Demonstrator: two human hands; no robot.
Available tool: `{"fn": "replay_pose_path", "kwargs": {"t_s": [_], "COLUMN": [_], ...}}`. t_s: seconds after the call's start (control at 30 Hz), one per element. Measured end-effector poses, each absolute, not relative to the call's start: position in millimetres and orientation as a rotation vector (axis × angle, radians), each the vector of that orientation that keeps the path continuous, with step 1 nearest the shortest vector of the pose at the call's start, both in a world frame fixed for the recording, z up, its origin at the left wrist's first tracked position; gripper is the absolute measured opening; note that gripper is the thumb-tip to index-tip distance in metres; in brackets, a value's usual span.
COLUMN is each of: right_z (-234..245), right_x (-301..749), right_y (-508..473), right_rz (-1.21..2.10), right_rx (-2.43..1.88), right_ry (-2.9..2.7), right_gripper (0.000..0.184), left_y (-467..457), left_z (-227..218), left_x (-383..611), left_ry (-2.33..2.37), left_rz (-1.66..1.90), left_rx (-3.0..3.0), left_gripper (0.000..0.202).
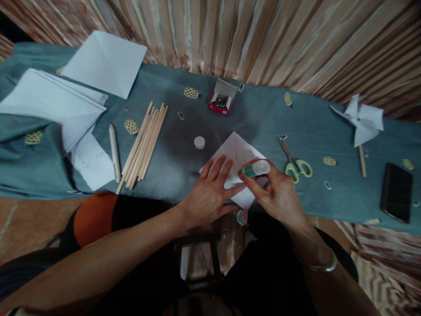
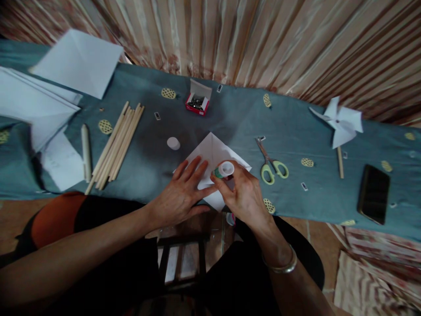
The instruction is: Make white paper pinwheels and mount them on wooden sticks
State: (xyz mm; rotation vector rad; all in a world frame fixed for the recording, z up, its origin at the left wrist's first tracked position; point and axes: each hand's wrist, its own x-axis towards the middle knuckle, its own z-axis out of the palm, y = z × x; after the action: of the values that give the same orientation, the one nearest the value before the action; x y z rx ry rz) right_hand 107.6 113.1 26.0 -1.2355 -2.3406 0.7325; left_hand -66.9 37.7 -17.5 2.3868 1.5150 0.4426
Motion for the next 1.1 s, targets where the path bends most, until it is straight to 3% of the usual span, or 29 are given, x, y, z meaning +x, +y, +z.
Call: {"fn": "replay_pose_path", "kwargs": {"t_s": [1.1], "right_z": [17], "right_x": [111], "right_y": [124], "right_rz": [0.734], "right_rx": [-1.329], "right_ry": [-2.235], "right_gripper": [0.026], "left_y": [37], "left_z": [-15], "left_x": [-67], "left_ry": [1.512], "left_rz": [0.460], "left_rx": [2.370], "left_gripper": [0.058]}}
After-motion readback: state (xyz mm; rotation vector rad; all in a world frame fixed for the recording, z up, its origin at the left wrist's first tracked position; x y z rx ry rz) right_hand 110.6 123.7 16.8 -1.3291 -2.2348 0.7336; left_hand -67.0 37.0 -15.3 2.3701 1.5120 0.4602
